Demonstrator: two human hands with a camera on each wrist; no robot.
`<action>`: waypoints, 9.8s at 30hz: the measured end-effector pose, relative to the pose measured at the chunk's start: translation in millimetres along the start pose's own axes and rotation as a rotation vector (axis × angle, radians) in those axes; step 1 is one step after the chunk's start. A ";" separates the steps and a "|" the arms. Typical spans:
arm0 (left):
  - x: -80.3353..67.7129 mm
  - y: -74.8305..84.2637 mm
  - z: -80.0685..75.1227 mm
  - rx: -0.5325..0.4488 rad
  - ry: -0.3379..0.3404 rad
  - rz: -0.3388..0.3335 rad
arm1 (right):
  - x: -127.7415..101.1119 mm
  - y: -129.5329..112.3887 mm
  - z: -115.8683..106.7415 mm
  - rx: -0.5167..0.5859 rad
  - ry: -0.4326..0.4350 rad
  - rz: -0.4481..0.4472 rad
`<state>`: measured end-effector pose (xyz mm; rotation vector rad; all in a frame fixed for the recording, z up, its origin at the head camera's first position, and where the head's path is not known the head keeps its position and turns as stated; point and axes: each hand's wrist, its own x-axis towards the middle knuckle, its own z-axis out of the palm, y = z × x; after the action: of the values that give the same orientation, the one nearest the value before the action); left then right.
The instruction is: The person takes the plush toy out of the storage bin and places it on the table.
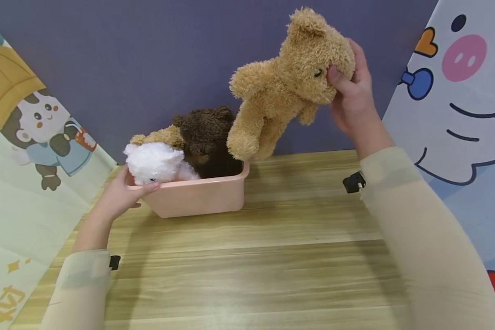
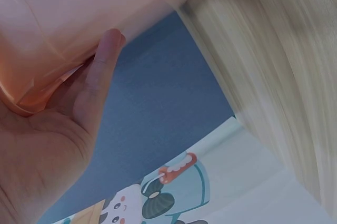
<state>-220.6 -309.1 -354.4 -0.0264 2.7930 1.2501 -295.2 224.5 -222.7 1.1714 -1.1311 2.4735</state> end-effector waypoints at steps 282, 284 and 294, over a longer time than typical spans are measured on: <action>-14.4 -0.8 -1.1 0.046 0.069 0.023 | -33.9 -67.4 -82.3 -1.612 0.039 0.776; -14.8 -1.6 -1.3 0.041 0.070 0.025 | -36.6 -64.9 -85.1 -1.604 0.036 0.785; -13.7 -3.2 -1.3 0.039 0.073 0.026 | -43.6 -53.1 -102.0 -1.592 -0.001 0.834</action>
<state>-206.9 -312.4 -354.8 -0.0339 2.8885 1.2246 -301.8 339.8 -265.2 0.1395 -2.9549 0.8857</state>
